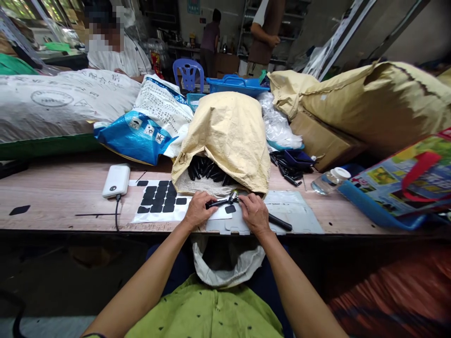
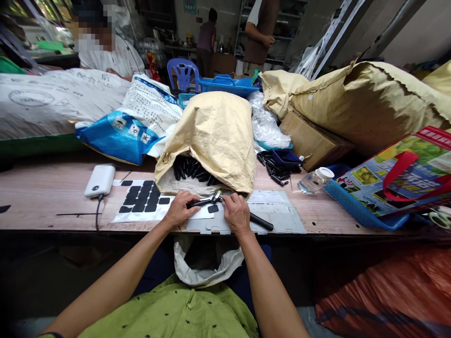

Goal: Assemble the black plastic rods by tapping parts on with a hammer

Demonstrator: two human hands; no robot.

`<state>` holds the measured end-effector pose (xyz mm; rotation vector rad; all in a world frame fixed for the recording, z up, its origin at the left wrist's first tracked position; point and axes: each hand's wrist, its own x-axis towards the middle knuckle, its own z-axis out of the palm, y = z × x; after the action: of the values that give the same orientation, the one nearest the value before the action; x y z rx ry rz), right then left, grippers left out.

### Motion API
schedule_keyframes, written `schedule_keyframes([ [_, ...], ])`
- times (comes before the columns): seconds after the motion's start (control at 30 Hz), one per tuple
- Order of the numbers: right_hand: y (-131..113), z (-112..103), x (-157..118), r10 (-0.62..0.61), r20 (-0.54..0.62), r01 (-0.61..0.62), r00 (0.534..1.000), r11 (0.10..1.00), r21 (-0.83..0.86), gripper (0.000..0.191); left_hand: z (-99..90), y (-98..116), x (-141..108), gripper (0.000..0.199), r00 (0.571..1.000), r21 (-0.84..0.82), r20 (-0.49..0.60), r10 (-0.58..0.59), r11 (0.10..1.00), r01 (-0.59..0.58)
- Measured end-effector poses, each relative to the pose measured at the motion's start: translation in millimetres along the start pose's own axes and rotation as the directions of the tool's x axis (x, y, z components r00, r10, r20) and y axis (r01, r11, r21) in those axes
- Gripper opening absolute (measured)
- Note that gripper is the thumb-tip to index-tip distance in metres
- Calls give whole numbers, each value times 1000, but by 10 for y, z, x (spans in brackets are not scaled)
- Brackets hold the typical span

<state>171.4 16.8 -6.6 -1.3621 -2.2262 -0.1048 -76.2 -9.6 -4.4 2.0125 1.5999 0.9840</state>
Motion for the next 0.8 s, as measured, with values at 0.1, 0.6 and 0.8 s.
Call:
schedule_keyframes([
  [0.1,-5,-32,-14,-31,-61,32,998,999,6,27,-5,-9,15,19,999,1,49,-11,1000,11],
  [0.6,-534,-290,40,-131,-12,128,991,936,327,30,-22,19,22,21,999,-66,32,-25,997,27],
  [0.8,-648,-249,-4,-119,61,95,991,947,308,33,-16,-16,28,13,998,-38,58,-8,999,10],
])
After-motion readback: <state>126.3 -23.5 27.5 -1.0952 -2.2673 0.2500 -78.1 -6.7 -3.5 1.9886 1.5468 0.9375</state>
